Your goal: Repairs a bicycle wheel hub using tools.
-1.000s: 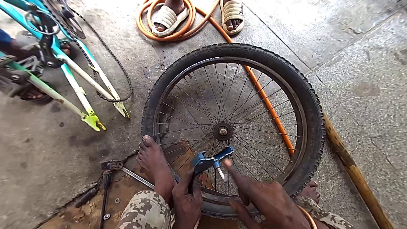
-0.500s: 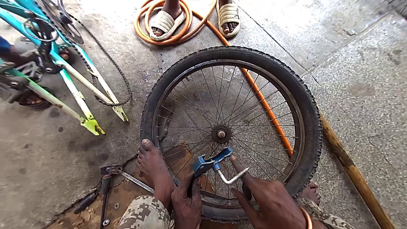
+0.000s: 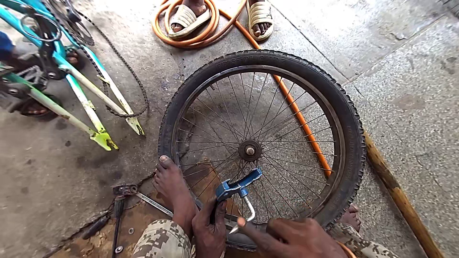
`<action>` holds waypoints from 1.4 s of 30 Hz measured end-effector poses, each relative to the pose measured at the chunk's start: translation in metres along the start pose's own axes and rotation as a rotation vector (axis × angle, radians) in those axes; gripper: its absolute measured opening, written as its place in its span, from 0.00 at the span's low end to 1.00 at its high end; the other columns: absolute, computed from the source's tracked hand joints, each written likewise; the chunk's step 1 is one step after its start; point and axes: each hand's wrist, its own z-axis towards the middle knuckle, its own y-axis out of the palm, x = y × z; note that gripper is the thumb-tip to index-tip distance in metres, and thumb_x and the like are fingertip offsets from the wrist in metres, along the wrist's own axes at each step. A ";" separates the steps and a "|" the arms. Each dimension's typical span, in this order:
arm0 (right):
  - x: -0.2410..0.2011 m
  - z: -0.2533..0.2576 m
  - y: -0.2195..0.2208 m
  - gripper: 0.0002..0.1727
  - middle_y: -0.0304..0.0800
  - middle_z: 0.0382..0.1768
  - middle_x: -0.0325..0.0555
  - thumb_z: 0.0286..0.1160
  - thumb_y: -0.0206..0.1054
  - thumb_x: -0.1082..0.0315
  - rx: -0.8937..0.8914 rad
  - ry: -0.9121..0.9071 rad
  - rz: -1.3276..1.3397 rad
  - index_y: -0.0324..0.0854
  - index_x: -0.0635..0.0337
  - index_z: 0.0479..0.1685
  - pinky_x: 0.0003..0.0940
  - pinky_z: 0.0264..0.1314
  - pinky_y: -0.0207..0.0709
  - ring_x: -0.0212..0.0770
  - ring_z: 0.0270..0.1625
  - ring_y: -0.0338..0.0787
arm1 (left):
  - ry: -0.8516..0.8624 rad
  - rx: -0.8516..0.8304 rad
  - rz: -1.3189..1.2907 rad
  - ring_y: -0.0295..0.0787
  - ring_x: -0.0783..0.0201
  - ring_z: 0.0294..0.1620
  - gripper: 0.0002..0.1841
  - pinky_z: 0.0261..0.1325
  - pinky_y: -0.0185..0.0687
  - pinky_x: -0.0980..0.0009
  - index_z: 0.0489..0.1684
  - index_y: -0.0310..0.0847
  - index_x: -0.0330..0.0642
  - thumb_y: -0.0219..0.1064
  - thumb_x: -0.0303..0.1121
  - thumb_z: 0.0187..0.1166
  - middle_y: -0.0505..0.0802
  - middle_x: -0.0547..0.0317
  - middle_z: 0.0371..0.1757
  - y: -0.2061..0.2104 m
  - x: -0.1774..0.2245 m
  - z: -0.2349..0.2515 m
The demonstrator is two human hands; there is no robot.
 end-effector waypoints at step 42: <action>0.084 0.020 0.033 0.14 0.82 0.30 0.43 0.85 0.59 0.57 0.280 0.038 -0.412 0.83 0.52 0.34 0.33 0.17 0.73 0.41 0.25 0.84 | -0.588 -0.523 -0.135 0.75 0.68 0.16 0.15 0.20 0.71 0.73 0.50 0.88 0.38 0.60 0.40 0.88 0.83 0.63 0.19 0.014 -0.006 0.040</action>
